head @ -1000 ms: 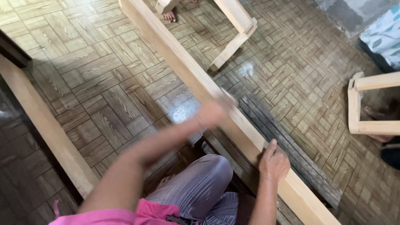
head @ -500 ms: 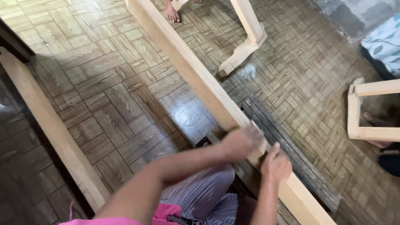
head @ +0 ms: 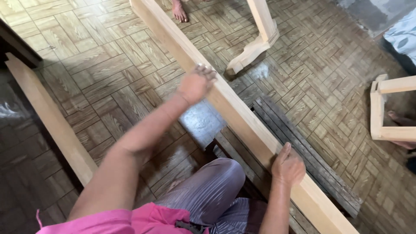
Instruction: The person sits on the floor and sands a long, light-colored wooden plank using a sanding block. They hold the plank steady with one hand while moving the sanding block back and forth along the surface with the other hand.
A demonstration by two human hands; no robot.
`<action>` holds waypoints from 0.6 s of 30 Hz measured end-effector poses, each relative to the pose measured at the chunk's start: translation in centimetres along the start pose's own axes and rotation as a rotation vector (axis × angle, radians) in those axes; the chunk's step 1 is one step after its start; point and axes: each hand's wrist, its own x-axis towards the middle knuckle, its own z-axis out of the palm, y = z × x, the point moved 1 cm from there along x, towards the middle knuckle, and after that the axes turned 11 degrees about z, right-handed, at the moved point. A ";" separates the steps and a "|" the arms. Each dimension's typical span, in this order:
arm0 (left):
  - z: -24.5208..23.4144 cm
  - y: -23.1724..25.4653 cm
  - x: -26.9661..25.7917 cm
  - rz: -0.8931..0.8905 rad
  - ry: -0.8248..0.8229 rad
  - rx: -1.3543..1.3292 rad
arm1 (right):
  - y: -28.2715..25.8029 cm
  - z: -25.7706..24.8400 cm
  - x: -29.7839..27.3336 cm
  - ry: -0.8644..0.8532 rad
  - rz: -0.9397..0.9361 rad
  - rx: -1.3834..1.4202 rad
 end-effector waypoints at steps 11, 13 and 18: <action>5.8 25.6 -0.9 0.482 0.314 -0.391 | 0.4 0.4 1.0 0.031 0.022 0.013; 5.1 23.6 -1.0 0.474 0.269 -0.419 | 0.5 0.6 1.1 0.028 0.016 0.027; 10.0 6.4 1.0 0.167 0.188 -0.568 | 1.0 0.9 0.6 0.044 -0.025 0.049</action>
